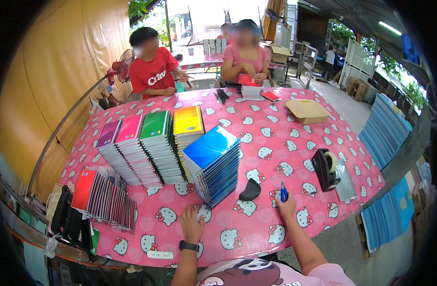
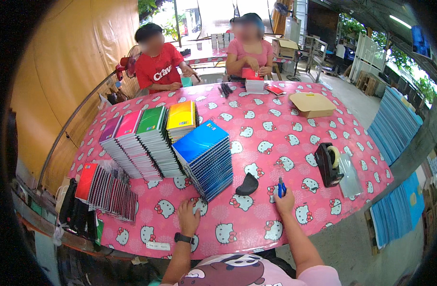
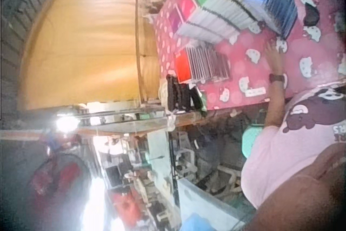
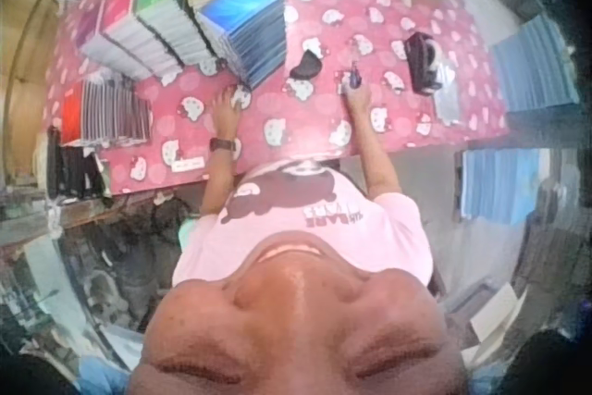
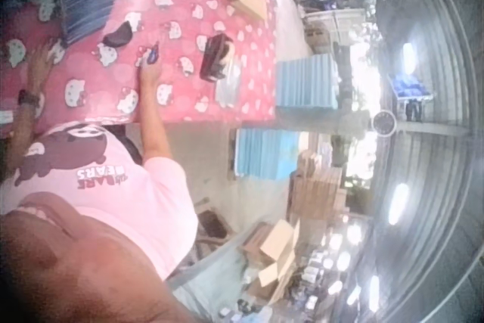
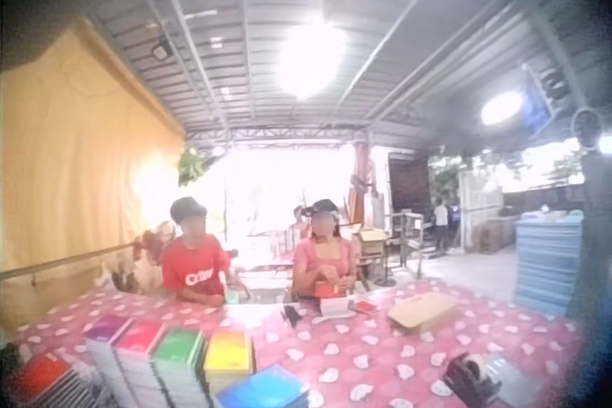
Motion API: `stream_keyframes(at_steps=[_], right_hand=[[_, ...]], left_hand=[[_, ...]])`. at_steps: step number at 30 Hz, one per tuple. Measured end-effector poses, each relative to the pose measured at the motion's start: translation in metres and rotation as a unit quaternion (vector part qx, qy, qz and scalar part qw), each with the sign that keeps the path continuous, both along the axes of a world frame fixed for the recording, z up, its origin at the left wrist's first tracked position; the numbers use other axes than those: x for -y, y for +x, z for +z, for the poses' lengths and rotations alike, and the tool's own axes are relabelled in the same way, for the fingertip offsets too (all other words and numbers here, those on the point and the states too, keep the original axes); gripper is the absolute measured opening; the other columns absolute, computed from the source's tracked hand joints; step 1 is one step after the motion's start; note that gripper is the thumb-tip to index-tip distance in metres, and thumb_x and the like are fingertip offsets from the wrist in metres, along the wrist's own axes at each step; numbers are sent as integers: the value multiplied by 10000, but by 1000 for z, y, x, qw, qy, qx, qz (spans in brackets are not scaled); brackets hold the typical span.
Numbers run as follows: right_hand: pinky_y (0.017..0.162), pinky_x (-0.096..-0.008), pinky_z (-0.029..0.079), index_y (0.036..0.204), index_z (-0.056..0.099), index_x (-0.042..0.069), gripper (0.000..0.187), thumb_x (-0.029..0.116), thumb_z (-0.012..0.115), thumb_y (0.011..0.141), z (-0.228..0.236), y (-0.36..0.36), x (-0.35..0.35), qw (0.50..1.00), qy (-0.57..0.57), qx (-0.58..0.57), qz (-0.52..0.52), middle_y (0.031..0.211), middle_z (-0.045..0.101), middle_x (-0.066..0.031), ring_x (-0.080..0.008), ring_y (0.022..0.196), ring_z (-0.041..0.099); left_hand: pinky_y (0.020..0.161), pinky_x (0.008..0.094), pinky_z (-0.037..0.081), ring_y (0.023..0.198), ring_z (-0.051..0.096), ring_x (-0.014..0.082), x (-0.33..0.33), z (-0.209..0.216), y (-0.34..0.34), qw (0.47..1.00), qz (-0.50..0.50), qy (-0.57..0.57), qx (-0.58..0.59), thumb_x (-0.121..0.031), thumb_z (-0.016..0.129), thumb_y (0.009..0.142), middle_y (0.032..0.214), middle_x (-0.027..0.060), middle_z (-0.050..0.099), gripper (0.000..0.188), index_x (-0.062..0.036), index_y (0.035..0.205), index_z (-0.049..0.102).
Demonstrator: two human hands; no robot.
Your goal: The person uses a blue utility knife to trim the edges of stacked spiral-bound notebooks. They repeatedly cut along the side of the stacks, then reposition the stacks and continue trimming. The person also handles a roll of clear tape and a cardboard box on the table.
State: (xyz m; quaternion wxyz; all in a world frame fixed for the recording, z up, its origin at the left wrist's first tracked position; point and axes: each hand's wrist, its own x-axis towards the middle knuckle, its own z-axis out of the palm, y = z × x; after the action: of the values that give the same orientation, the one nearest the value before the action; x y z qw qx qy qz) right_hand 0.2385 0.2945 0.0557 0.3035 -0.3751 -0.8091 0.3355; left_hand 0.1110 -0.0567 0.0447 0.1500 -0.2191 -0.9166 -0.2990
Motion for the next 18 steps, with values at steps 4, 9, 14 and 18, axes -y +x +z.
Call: stream_keyframes(at_steps=[4,9,14,18], right_hand=[[572,-372,418,860,555,54,282,195,706,668,-1,-4,5,998,58,-13,-4,658,520,-69,-233,609,523],[576,-396,417,849,543,56,283,196,707,665,-2,-6,6,998,57,4,-11,672,525,-87,-261,628,533],[579,-402,418,838,512,49,314,192,720,652,-10,-7,0,999,47,16,-12,689,532,-100,-276,638,539],[578,-384,418,865,509,40,342,195,733,657,-7,-9,6,999,45,15,-21,684,518,-99,-260,623,522]], left_hand=[[993,460,299,1168,414,341,5,5,2,1000,-8,13,14,-204,674,753,1231,141,489,422,-94,1144,558],[988,460,300,1163,418,337,5,2,-3,999,3,25,38,-205,669,743,1222,139,499,417,-89,1130,566],[975,457,309,1158,422,314,-1,18,-40,989,67,-42,129,-209,673,735,1238,122,494,452,-65,1143,543],[989,460,302,1200,400,324,7,9,-66,997,67,-41,25,-213,669,735,1282,143,461,504,-44,1185,519]])
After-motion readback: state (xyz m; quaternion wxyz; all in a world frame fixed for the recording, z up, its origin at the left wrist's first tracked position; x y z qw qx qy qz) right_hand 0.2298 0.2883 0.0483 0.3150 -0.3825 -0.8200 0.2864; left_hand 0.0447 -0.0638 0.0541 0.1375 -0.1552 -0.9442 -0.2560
